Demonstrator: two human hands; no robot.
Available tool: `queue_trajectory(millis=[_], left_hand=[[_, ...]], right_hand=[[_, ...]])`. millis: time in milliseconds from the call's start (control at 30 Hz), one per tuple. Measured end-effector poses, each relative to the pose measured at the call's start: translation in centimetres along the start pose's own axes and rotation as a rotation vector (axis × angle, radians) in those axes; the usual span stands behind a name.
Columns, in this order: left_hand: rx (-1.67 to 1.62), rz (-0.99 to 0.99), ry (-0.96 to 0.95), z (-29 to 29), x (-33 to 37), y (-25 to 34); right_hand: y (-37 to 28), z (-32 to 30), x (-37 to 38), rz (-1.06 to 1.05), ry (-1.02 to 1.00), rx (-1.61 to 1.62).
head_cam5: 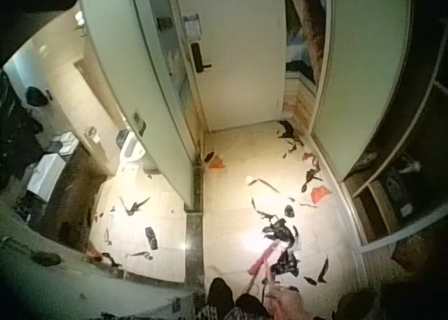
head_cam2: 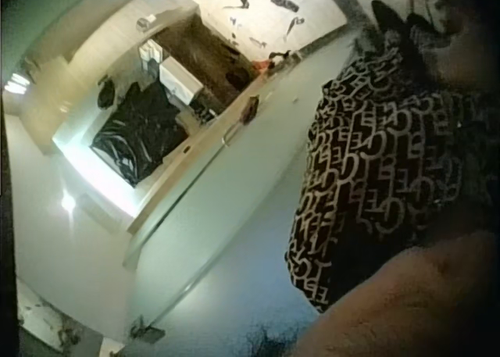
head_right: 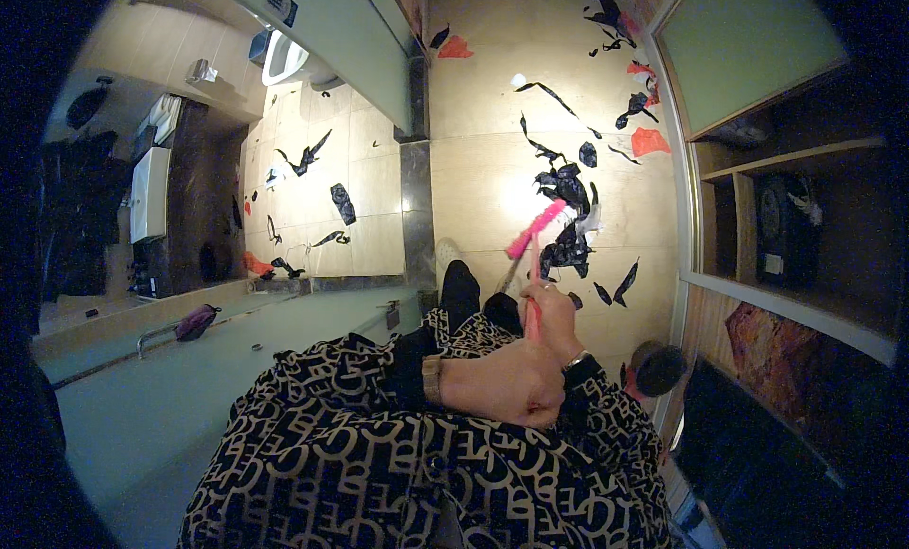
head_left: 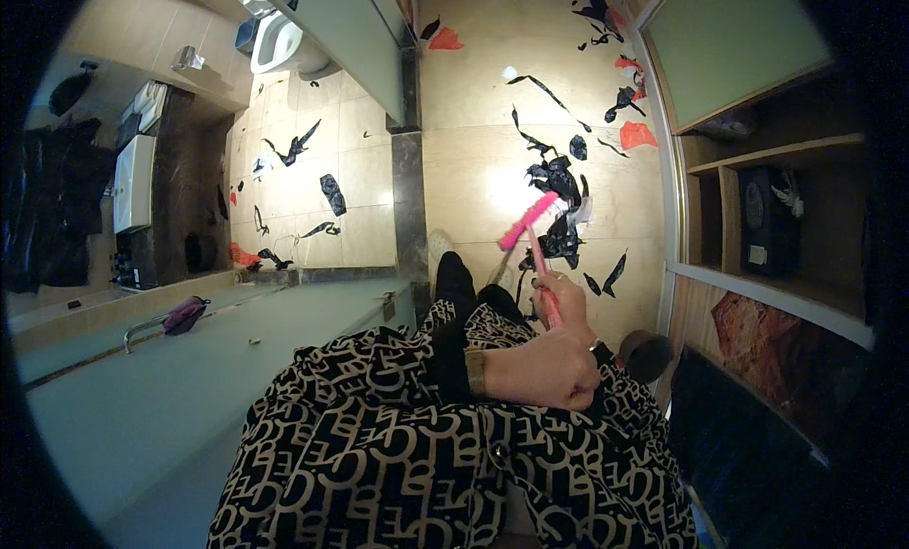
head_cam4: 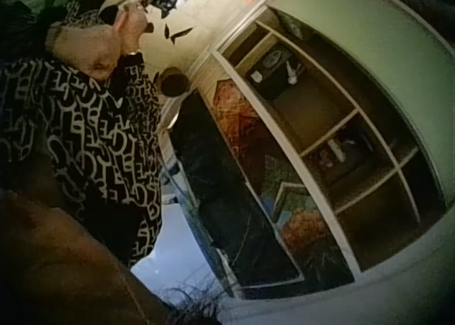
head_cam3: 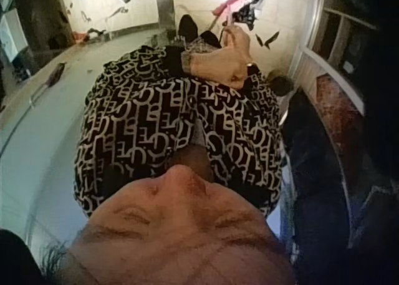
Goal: The person sweeps debris on a tiled floor using a pink broom. They gather scattered black and red pieces into a pile while moving around a bathroom area and a doorway.
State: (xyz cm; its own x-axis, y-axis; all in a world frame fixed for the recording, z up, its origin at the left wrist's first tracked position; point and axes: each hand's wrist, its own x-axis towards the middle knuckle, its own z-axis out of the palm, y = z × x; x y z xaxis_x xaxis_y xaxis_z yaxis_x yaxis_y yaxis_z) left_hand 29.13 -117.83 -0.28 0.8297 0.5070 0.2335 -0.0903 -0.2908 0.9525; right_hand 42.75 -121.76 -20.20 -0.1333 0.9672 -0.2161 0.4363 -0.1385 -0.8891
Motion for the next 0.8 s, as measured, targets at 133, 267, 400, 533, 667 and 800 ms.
queue_trajectory(millis=[133,267,400,533,667,800], left_hand=[[0.129,-0.073,-0.061,0.7,0.7,-0.7],[0.096,-0.19,-0.111,1.3,1.2,-2.7],[-0.108,-0.101,-0.131,1.0,2.0,-2.4],[-0.074,-0.13,-0.183,-0.6,2.4,-2.0],[-0.053,-0.169,-0.252,-3.4,2.2,-0.1],[0.096,-0.06,-0.193,-6.0,2.8,2.1]], right_hand=[[-1.5,2.7,1.0,-0.086,0.036,0.138],[-0.2,3.8,1.7,-0.127,0.078,-0.045],[1.1,-0.1,-0.2,0.022,0.047,0.031],[1.4,-2.9,-1.1,0.055,0.148,-0.28],[-2.5,-3.7,0.5,-0.023,0.143,-0.337],[-6.5,-1.5,5.4,-0.085,0.11,-0.21]])
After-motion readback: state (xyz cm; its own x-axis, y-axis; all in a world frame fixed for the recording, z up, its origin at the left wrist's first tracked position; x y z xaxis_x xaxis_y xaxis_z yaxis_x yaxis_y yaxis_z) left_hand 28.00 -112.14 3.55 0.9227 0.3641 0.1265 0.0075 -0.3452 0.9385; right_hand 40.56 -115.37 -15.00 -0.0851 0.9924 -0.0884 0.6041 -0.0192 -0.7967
